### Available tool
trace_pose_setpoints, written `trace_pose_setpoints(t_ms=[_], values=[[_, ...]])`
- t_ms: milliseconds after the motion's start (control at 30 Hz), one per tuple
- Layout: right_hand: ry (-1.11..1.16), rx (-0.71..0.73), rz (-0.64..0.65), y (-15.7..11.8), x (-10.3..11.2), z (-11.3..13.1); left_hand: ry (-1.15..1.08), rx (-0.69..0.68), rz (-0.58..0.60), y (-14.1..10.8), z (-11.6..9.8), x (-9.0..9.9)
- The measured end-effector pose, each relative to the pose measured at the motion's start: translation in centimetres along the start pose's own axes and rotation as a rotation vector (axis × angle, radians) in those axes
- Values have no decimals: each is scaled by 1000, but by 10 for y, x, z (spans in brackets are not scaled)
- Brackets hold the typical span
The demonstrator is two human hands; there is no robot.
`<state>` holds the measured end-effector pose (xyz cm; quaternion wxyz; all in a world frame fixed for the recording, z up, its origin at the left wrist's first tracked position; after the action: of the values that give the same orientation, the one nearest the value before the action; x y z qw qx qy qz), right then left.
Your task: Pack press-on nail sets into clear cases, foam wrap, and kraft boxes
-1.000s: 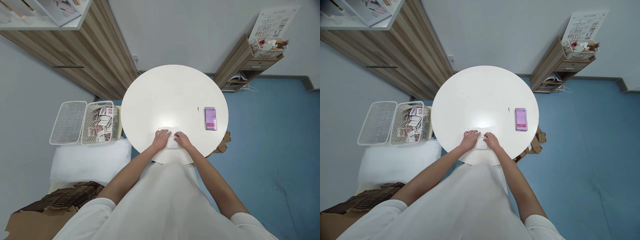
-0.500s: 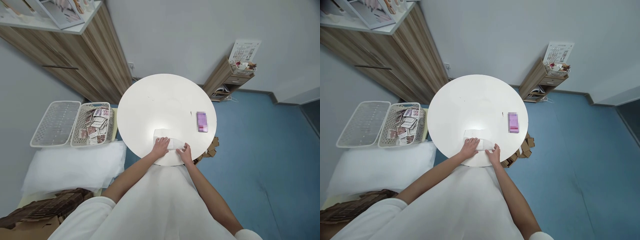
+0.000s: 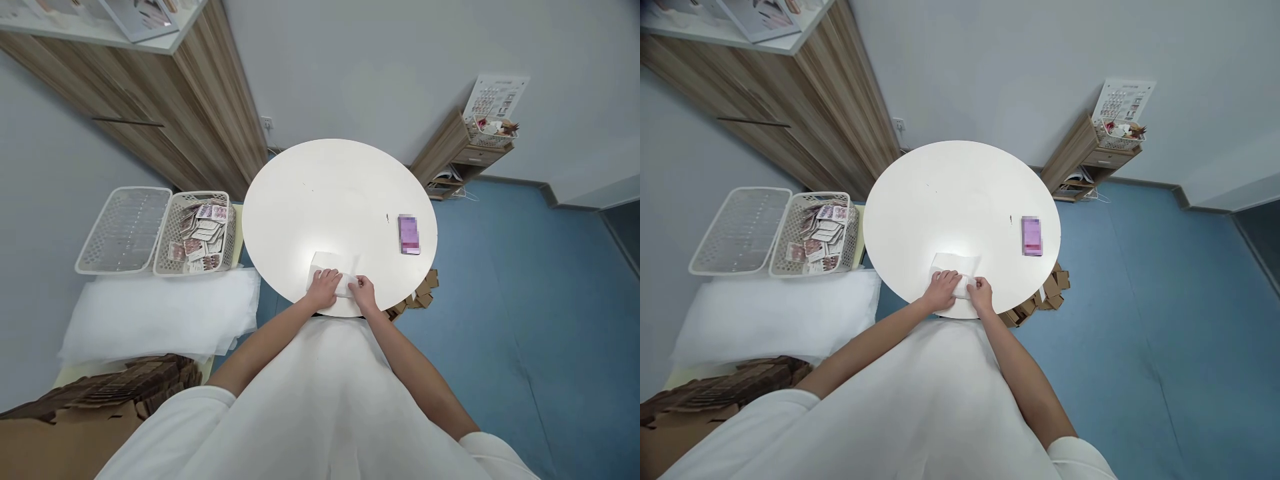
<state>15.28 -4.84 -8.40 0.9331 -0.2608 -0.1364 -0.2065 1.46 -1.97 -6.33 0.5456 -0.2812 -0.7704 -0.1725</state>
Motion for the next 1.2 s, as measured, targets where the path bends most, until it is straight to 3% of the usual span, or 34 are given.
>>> trace_pose_setpoints(t_ms=[167,233,333,400,533,700,800,900,1033,1200], values=[[-281,246,213,-5,-14,26,-39,41,-42,-10,8,7],[-383,327,277,-7,-13,31,-69,213,-114,-24,19,9],[-486,418,367,-9,-13,30,-229,620,-182,-56,37,3],[-515,427,342,-9,-14,26,-460,831,-185,-72,42,-8],[-501,413,156,-8,-19,17,-887,1065,-209,-73,39,-27],[-434,420,108,-8,-26,9,-1042,1245,-328,-52,42,-30],[-423,435,103,-8,-28,7,-1102,1200,-355,-44,45,-24],[-415,451,90,-9,-32,7,-1091,990,-310,-36,43,-14],[-408,451,123,-9,-38,9,-883,753,-261,-23,32,-5],[-336,380,230,0,-34,14,-571,504,-149,-10,10,-8]])
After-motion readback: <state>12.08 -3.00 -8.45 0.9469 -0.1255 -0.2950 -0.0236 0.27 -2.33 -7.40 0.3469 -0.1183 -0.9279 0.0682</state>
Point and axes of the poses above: each hand's wrist, its own y-axis towards the middle knuckle, its own x-axis out of the back of the hand, z = x × y, the point moved 4 cm from there along y, towards the middle knuckle, and after that the axes turned 7 degrees about -z, right-handed, at the moved point
